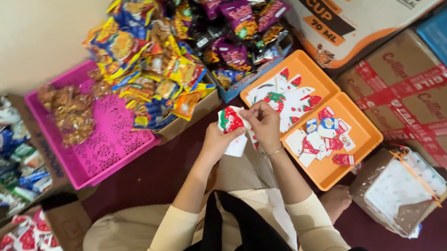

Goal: The person sits on the floor and repeatedly packs small snack items into strawberry-themed pouches. They open each pouch, insert a snack from a nearby pink tray, fold the top, and place the finished pouch into an orange tray.

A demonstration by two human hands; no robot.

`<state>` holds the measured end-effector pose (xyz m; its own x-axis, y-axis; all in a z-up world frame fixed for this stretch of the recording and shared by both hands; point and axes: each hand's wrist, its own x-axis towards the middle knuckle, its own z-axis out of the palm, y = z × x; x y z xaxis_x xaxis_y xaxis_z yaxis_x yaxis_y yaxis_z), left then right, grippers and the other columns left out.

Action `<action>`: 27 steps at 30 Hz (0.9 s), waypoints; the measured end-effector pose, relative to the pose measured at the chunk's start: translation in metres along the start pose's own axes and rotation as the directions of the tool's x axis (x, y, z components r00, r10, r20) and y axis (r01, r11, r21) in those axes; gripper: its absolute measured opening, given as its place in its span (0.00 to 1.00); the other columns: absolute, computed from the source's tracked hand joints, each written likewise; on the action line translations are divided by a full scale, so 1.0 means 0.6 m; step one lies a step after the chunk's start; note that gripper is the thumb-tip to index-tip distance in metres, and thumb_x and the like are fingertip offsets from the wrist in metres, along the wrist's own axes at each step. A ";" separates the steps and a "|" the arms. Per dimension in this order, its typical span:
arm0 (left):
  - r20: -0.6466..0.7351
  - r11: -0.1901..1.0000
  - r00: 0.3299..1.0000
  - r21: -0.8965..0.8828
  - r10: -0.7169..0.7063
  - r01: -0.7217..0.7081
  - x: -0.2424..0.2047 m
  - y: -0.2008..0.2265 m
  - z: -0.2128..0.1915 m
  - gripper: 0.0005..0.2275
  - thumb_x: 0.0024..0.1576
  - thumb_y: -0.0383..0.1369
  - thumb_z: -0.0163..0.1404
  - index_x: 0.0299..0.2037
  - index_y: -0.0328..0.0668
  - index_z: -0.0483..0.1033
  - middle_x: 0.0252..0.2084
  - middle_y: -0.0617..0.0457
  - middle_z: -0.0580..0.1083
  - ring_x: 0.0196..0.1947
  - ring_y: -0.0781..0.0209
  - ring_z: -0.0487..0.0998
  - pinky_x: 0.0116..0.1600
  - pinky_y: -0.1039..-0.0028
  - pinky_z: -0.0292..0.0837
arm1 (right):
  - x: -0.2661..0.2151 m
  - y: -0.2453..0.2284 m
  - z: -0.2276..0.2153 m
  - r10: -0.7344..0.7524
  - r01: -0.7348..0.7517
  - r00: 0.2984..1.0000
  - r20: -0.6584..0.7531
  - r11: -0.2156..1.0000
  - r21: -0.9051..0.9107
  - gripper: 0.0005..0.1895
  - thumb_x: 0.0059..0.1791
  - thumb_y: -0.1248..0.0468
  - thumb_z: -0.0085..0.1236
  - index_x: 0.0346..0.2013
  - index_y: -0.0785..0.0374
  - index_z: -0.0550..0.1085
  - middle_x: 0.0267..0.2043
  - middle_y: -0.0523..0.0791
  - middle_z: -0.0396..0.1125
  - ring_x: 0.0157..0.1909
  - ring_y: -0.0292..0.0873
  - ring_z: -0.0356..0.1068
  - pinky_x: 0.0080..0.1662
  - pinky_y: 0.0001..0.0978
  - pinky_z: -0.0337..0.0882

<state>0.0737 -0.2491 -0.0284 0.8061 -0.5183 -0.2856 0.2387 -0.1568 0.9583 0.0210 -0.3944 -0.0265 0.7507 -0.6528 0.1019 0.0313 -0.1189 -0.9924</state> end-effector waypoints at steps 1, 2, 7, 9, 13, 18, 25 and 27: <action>-0.014 1.000 1.000 -0.003 0.002 -0.002 -0.009 -0.001 -0.012 0.12 0.43 0.37 0.71 0.28 0.43 0.82 0.22 0.56 0.78 0.27 0.70 0.76 0.36 0.73 0.74 | -0.003 -0.016 0.009 -0.003 0.003 1.000 0.014 1.000 0.003 0.12 0.44 0.66 0.74 0.29 0.63 0.75 0.21 0.38 0.60 0.24 0.30 0.59 0.28 0.20 0.59; -0.075 0.999 0.997 -0.036 0.022 -0.025 -0.019 -0.002 -0.023 0.10 0.49 0.37 0.67 0.29 0.42 0.82 0.23 0.55 0.78 0.28 0.69 0.75 0.37 0.73 0.73 | -0.007 -0.031 0.017 -0.026 0.026 1.000 -0.008 1.000 0.014 0.07 0.50 0.66 0.67 0.34 0.63 0.75 0.24 0.38 0.61 0.29 0.30 0.61 0.33 0.21 0.62; -0.305 0.985 0.940 -0.034 0.151 -0.170 -0.093 0.037 -0.068 0.13 0.61 0.34 0.54 0.39 0.26 0.79 0.32 0.39 0.79 0.39 0.59 0.77 0.50 0.57 0.74 | -0.054 -0.091 0.047 -0.114 0.114 0.993 0.015 0.993 0.014 0.05 0.57 0.67 0.55 0.47 0.64 0.72 0.36 0.42 0.66 0.42 0.34 0.64 0.46 0.26 0.68; -0.318 0.970 0.917 0.093 0.241 -0.223 -0.108 0.037 -0.095 0.17 0.66 0.39 0.41 0.34 0.30 0.72 0.29 0.37 0.75 0.34 0.51 0.77 0.45 0.58 0.73 | -0.085 -0.079 0.052 -0.043 0.054 0.991 0.127 0.995 -0.084 0.15 0.61 0.60 0.46 0.37 0.61 0.77 0.31 0.45 0.70 0.39 0.37 0.67 0.48 0.31 0.69; -0.270 0.968 0.938 0.185 0.217 -0.170 -0.168 0.075 -0.130 0.24 0.68 0.44 0.32 0.31 0.31 0.71 0.26 0.35 0.73 0.32 0.46 0.77 0.43 0.58 0.74 | -0.136 -0.121 0.090 -0.046 0.135 0.905 0.423 0.974 -0.184 0.20 0.60 0.57 0.40 0.39 0.57 0.82 0.44 0.46 0.75 0.48 0.47 0.76 0.54 0.40 0.71; -0.295 0.957 0.952 0.289 0.080 0.009 -0.230 0.081 -0.172 0.24 0.67 0.44 0.33 0.33 0.30 0.75 0.27 0.34 0.76 0.32 0.46 0.81 0.38 0.60 0.74 | -0.187 -0.080 0.152 -0.096 0.063 0.853 0.514 0.995 0.080 0.09 0.53 0.64 0.61 0.44 0.67 0.80 0.54 0.50 0.71 0.59 0.44 0.68 0.64 0.46 0.63; -0.430 0.974 0.879 0.175 0.206 -0.143 -0.290 -0.004 -0.224 0.16 0.68 0.37 0.40 0.38 0.29 0.74 0.32 0.35 0.77 0.35 0.53 0.78 0.42 0.61 0.74 | -0.243 -0.163 0.217 -0.051 -0.019 0.842 0.536 0.992 0.124 0.06 0.50 0.68 0.65 0.37 0.70 0.82 0.39 0.45 0.72 0.45 0.37 0.69 0.53 0.39 0.72; -0.637 0.967 0.728 0.187 0.254 -0.174 -0.317 0.007 -0.233 0.24 0.63 0.33 0.49 0.64 0.23 0.56 0.58 0.23 0.63 0.63 0.27 0.64 0.69 0.47 0.56 | -0.253 -0.152 0.229 0.078 -0.087 0.885 0.458 0.996 -0.001 0.10 0.43 0.65 0.75 0.25 0.64 0.79 0.21 0.39 0.68 0.28 0.32 0.65 0.34 0.23 0.67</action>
<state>-0.0026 -0.0335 0.0304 0.9923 0.1181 0.0374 -0.0107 -0.2188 0.9757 -0.0053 -0.1817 0.0389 0.9695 -0.2442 -0.0186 -0.0348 -0.0623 -0.9974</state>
